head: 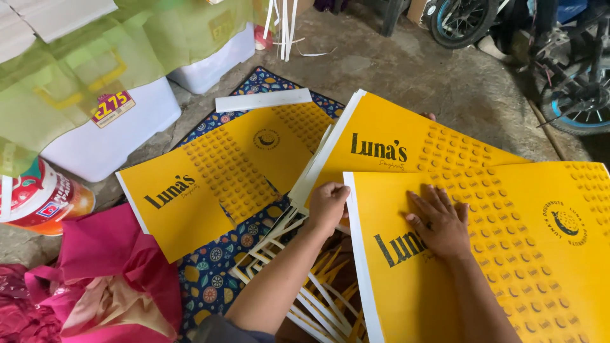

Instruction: Sort and stack flat yellow cardboard boxes.

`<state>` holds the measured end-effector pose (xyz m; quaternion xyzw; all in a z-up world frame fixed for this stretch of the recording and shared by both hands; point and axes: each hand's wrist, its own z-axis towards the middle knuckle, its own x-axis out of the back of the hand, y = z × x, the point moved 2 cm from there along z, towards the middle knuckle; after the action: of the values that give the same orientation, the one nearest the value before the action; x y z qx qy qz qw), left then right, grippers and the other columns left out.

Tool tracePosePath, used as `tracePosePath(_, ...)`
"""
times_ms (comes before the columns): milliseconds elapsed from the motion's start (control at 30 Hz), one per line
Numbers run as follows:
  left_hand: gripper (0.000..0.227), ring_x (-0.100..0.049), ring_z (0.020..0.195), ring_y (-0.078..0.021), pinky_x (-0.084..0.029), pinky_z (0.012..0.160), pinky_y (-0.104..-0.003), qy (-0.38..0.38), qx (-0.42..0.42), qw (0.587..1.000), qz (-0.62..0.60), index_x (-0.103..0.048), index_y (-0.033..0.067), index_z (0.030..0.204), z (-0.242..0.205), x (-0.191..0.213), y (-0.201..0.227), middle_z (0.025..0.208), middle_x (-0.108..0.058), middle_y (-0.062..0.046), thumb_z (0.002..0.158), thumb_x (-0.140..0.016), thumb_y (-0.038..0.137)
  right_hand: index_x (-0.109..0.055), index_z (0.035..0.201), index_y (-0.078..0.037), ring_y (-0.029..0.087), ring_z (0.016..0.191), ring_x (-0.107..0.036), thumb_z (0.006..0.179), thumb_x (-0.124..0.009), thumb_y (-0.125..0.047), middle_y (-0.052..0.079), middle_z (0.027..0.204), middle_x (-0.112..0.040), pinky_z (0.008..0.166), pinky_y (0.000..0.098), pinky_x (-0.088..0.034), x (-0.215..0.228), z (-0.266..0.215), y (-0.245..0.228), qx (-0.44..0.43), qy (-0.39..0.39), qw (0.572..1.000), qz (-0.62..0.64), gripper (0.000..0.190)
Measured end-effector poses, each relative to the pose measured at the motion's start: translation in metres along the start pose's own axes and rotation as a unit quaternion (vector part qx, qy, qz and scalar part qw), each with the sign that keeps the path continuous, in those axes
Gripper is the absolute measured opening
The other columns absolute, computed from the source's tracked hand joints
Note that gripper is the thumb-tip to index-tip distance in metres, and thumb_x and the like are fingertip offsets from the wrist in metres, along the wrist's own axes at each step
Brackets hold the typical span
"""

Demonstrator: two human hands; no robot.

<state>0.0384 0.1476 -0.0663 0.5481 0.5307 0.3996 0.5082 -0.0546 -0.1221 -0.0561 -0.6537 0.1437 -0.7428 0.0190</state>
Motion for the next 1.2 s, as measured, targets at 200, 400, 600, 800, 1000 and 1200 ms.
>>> tracePosePath(200, 0.032, -0.062, 0.068, -0.0225, -0.064, 0.047, -0.04, 0.045, -0.015, 0.998, -0.027, -0.073, -0.0068, 0.101, -0.003, -0.001, -0.019, 0.078, -0.06, -0.016, 0.092, -0.071, 0.024, -0.045, 0.15, -0.057, 0.026, 0.157, -0.024, 0.093, -0.049, -0.074, -0.007, 0.167, -0.035, 0.124, 0.0693, -0.006, 0.001, -0.002, -0.003, -0.011, -0.012, 1.0, 0.015, 0.06)
tracePosePath(400, 0.025, -0.053, 0.076, -0.0132, -0.047, 0.052, -0.035, 0.07, -0.046, 0.996, -0.018, -0.075, 0.0028, 0.096, -0.004, -0.004, -0.029, 0.078, -0.057, -0.008, 0.096, -0.068, 0.027, -0.047, 0.148, -0.057, 0.024, 0.157, -0.025, 0.094, -0.053, -0.069, -0.01, 0.167, -0.037, 0.126, 0.0668, -0.004, 0.003, 0.0, -0.009, -0.026, -0.001, 0.999, 0.025, 0.056)
tracePosePath(600, 0.022, -0.047, 0.077, -0.0103, -0.044, 0.061, -0.031, 0.103, -0.04, 0.993, -0.045, -0.072, 0.0032, 0.093, -0.015, -0.008, -0.021, 0.077, -0.053, -0.003, 0.096, -0.067, 0.025, -0.047, 0.148, -0.059, 0.023, 0.157, -0.024, 0.093, -0.052, -0.07, -0.011, 0.167, -0.036, 0.126, 0.0662, -0.003, 0.007, 0.0, -0.016, -0.027, -0.01, 0.999, 0.028, 0.055)
tracePosePath(800, 0.015, -0.058, 0.079, -0.012, -0.053, 0.067, -0.031, 0.15, -0.054, 0.978, -0.137, -0.07, 0.0024, 0.093, -0.012, -0.01, -0.034, 0.083, -0.061, -0.005, 0.096, -0.071, 0.017, -0.049, 0.146, -0.058, 0.022, 0.158, -0.023, 0.095, -0.049, -0.072, -0.013, 0.167, -0.035, 0.126, 0.0659, -0.003, 0.009, 0.003, -0.027, -0.041, -0.019, 0.998, 0.035, 0.053)
tracePosePath(1000, 0.019, -0.077, 0.088, -0.036, -0.065, 0.077, -0.045, 0.165, -0.026, 0.938, -0.304, -0.054, -0.002, 0.107, -0.033, -0.003, -0.003, 0.1, -0.07, -0.025, 0.103, -0.054, 0.017, -0.046, 0.148, -0.056, 0.022, 0.158, -0.021, 0.097, -0.044, -0.071, -0.013, 0.169, -0.031, 0.126, 0.0659, -0.005, 0.011, 0.007, -0.032, -0.072, -0.03, 0.997, 0.0, 0.053)
tracePosePath(1200, 0.066, -0.049, 0.136, -0.0361, -0.045, 0.114, -0.05, 0.094, -0.161, 0.982, -0.041, -0.029, -0.005, 0.151, -0.092, 0.008, 0.013, 0.14, -0.043, -0.024, 0.103, -0.058, 0.03, -0.045, 0.149, -0.056, 0.022, 0.158, -0.021, 0.097, -0.042, -0.076, -0.012, 0.168, -0.033, 0.126, 0.0666, -0.004, 0.008, 0.006, -0.029, -0.067, -0.022, 0.997, 0.011, 0.056)
